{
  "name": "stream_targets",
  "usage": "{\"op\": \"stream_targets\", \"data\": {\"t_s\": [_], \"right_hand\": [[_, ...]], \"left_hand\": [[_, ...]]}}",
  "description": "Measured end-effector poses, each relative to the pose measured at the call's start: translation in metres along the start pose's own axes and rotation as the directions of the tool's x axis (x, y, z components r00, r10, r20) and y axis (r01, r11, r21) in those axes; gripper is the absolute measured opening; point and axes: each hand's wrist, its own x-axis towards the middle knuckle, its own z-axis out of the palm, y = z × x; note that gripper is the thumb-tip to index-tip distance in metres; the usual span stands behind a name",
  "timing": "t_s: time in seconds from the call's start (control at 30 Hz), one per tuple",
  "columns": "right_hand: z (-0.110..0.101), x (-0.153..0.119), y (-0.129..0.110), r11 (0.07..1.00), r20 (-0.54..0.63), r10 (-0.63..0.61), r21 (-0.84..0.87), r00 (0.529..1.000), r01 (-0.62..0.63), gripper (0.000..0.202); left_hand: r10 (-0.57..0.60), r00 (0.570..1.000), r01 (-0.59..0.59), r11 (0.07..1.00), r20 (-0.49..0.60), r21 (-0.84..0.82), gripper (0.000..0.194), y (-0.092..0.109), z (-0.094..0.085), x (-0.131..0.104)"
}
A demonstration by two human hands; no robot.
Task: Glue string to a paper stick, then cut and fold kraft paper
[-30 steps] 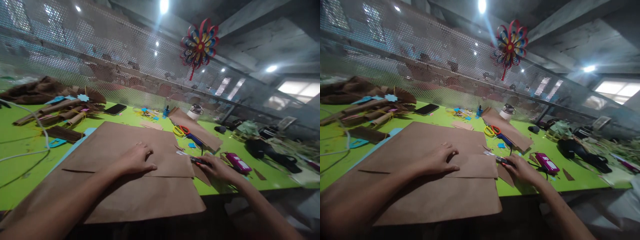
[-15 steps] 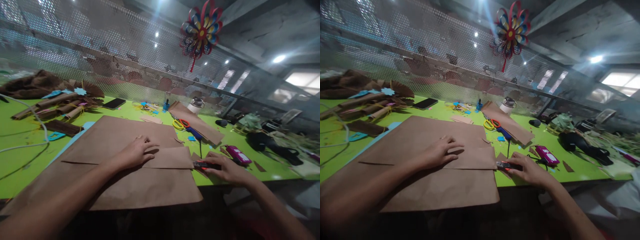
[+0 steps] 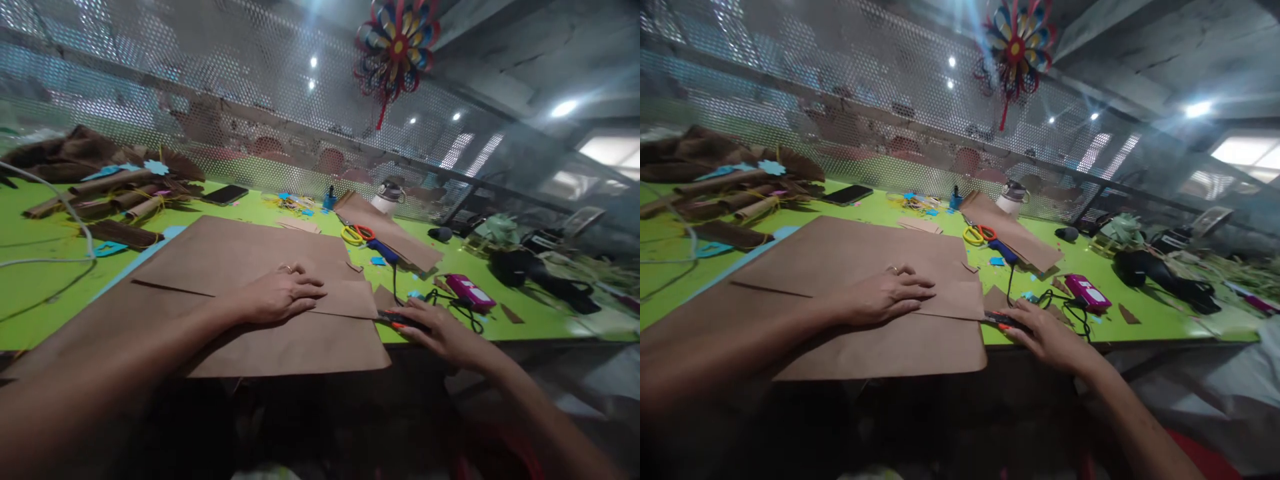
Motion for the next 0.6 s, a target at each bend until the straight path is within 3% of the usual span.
{"op": "stream_targets", "data": {"t_s": [0.33, 0.6], "right_hand": [[0.008, -0.021, 0.012, 0.999, -0.027, -0.023, 0.049, 0.999, 0.024, 0.042], [-0.002, 0.001, 0.005, 0.996, 0.025, -0.032, 0.081, 0.999, 0.030, 0.045]], "left_hand": [[0.004, 1.000, -0.004, 1.000, 0.008, 0.011, 0.039, -0.002, 0.000, 0.003], [0.002, 1.000, -0.003, 0.999, 0.019, 0.043, 0.039, -0.003, 0.001, 0.001]]}}
